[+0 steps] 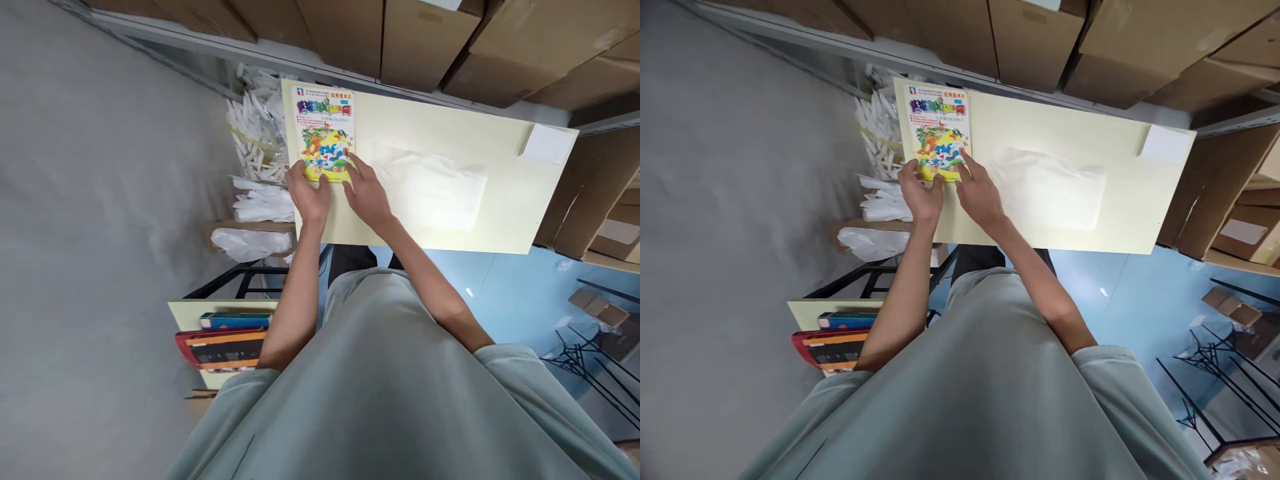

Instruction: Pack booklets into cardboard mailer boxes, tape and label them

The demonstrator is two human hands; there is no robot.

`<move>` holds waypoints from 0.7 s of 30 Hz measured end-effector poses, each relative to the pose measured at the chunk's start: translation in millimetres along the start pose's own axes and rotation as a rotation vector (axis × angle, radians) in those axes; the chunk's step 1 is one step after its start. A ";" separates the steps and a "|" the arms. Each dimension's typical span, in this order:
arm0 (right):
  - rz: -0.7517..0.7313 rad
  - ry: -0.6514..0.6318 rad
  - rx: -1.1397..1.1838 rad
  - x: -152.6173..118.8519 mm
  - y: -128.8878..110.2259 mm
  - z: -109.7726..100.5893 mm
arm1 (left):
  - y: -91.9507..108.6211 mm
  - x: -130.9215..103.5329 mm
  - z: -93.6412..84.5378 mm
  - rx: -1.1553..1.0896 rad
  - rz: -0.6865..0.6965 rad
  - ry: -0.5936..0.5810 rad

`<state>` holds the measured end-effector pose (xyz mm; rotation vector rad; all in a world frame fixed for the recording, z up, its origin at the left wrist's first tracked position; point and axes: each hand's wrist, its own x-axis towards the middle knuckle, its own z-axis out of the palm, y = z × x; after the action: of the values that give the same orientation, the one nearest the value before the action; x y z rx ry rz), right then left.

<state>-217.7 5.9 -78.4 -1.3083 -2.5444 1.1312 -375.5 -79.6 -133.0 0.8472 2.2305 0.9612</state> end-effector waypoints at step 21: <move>0.247 0.344 0.269 -35.8 0.0 -42.4 | 79.4 -19.5 -73.3 -0.322 0.037 -0.294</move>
<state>-179.4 4.5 -38.3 -1.6100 -1.9581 1.1215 -388.0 -81.3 -24.0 0.8230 1.7593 1.0985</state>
